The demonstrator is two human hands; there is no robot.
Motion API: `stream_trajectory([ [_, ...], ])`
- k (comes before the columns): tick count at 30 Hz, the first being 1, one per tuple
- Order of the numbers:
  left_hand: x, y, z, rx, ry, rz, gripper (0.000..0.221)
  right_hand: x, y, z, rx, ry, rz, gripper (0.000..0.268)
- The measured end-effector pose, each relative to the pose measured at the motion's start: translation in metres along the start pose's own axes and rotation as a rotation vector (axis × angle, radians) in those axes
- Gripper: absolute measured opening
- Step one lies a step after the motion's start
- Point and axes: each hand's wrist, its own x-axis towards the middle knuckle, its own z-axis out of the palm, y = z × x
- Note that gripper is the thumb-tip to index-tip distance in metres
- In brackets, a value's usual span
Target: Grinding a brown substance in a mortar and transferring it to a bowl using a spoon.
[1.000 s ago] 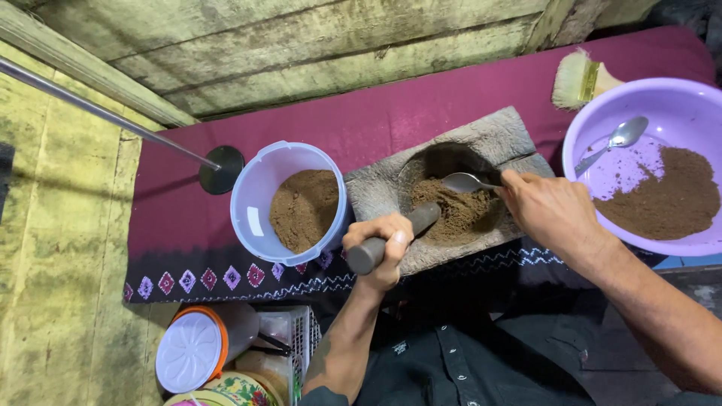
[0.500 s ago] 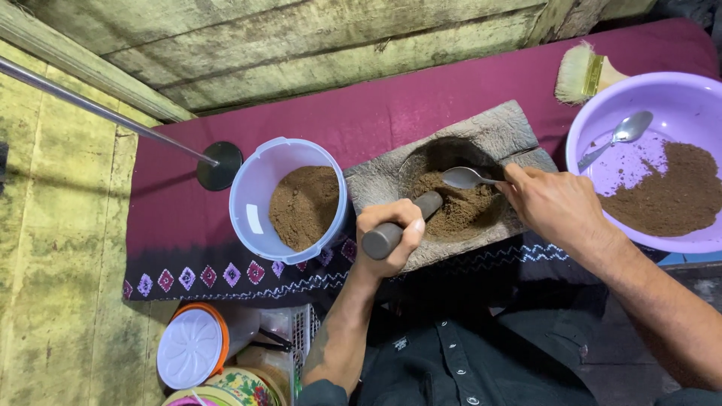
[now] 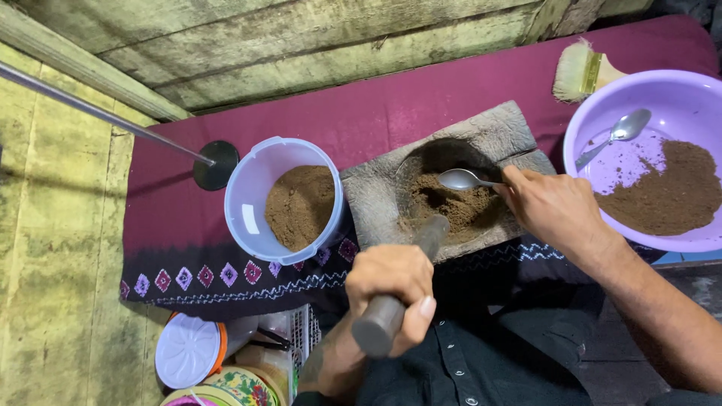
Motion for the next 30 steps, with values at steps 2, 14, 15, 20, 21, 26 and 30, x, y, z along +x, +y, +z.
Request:
stream_trajectory([
  [2, 0.0, -0.007, 0.004, -0.035, 0.016, 0.01, 0.026, 0.001, 0.003, 0.006, -0.01, 0.051, -0.009, 0.033],
  [14, -0.02, -0.061, -0.01, 0.08, -0.018, -0.077, 0.028, 0.003, -0.002, 0.0, -0.006, 0.031, 0.014, 0.036],
  [15, -0.02, -0.062, -0.011, 0.056, 0.003, -0.058, 0.027, 0.003, -0.001, 0.0, 0.025, 0.012, 0.022, 0.036],
  [20, -0.006, -0.027, -0.01, 0.107, 0.033, 0.008, 0.025, 0.001, 0.001, 0.005, 0.033, 0.052, 0.022, 0.036],
  [21, -0.002, -0.018, -0.009, 0.107, 0.057, 0.014, 0.024, 0.002, 0.002, 0.007, 0.023, 0.065, 0.017, 0.035],
  [26, -0.002, -0.023, -0.013, 0.022, 0.106, 0.076, 0.023, 0.005, 0.002, 0.004, 0.026, 0.023, 0.024, 0.037],
  [30, -0.015, -0.074, -0.029, 0.086, -0.042, -0.088, 0.031, 0.001, -0.002, 0.006, -0.001, 0.087, 0.017, 0.033],
])
